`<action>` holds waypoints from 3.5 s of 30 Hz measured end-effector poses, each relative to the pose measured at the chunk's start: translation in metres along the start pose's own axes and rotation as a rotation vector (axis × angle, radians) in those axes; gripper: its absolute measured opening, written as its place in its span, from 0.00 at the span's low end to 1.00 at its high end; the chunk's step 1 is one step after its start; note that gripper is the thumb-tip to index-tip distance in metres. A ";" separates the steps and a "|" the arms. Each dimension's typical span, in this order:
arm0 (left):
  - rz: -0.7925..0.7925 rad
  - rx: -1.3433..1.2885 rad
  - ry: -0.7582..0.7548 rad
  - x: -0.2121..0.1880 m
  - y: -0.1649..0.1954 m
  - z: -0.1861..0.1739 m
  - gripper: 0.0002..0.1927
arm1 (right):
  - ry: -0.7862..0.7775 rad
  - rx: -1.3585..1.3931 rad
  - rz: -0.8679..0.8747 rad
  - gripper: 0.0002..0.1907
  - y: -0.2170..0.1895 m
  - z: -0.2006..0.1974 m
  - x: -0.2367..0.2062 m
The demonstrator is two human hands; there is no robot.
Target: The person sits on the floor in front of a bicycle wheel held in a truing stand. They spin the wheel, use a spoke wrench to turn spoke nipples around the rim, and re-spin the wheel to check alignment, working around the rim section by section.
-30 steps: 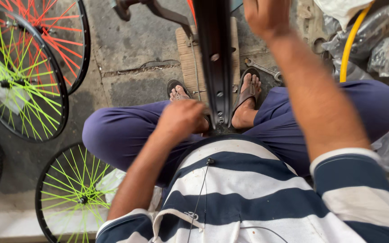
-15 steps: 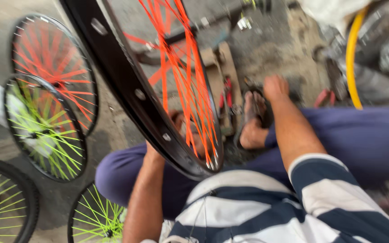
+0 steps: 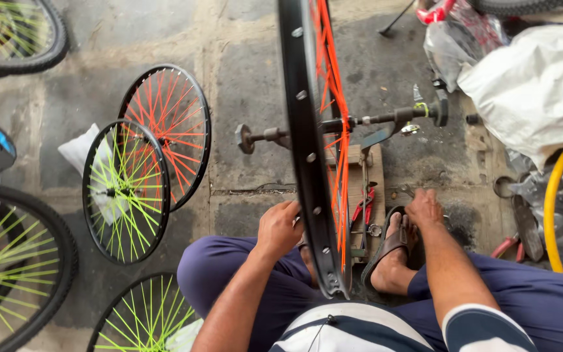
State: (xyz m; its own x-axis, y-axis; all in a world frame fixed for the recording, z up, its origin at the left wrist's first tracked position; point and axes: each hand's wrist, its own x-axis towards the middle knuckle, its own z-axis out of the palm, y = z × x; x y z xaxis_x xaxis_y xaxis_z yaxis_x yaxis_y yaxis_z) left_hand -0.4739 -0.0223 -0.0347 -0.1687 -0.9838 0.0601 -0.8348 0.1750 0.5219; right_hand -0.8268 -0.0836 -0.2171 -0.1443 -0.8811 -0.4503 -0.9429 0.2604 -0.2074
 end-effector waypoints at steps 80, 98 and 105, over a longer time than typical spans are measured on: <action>0.236 -0.475 0.481 -0.102 0.140 -0.088 0.45 | 0.081 0.917 -0.967 0.22 -0.198 -0.253 -0.323; -0.284 -1.278 -0.165 0.020 0.041 -0.042 0.28 | 0.249 0.929 -0.615 0.13 -0.080 -0.223 -0.191; -0.353 -1.180 0.055 0.038 0.038 -0.005 0.20 | 0.349 0.492 -0.340 0.16 -0.021 -0.100 -0.091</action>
State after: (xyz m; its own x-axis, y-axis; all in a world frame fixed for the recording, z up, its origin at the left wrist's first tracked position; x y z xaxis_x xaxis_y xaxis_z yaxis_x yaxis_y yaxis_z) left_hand -0.5097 -0.0532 -0.0083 0.0162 -0.9756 -0.2191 0.1587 -0.2138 0.9639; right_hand -0.8237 -0.0485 -0.0847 -0.0304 -0.9995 -0.0019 -0.7190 0.0232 -0.6947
